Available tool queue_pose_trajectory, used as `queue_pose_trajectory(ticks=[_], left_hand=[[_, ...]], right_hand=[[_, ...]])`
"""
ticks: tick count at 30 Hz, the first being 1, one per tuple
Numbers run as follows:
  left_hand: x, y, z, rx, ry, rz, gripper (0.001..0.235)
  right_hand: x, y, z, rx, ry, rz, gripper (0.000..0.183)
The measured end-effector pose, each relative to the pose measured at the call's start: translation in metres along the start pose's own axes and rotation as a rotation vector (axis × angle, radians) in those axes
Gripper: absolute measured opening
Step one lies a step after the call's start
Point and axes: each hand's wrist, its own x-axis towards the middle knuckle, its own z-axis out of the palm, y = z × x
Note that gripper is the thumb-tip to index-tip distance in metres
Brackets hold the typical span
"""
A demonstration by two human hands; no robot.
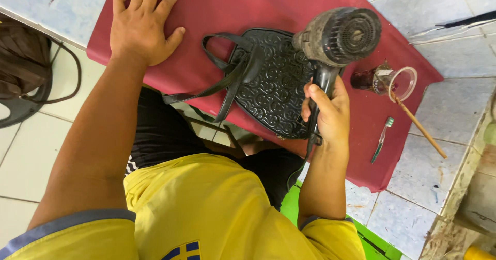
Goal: The person applies a liquid to a black handbag with a brush and then uses a hairdryer to dry the surface. The person repeats this cycle of brushing and drying on the bag's body and handle.
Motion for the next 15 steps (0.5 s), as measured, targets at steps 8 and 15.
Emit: queue_pose_trajectory(ticks=[8, 15], left_hand=[[0.0, -0.003, 0.006, -0.001, 0.01, -0.005, 0.07], [0.0, -0.004, 0.004, 0.087, -0.002, -0.002, 0.069]], right_hand=[[-0.005, -0.004, 0.002, 0.014, 0.043, -0.022, 0.022], [-0.016, 0.002, -0.016, 0.002, 0.093, -0.031, 0.026]])
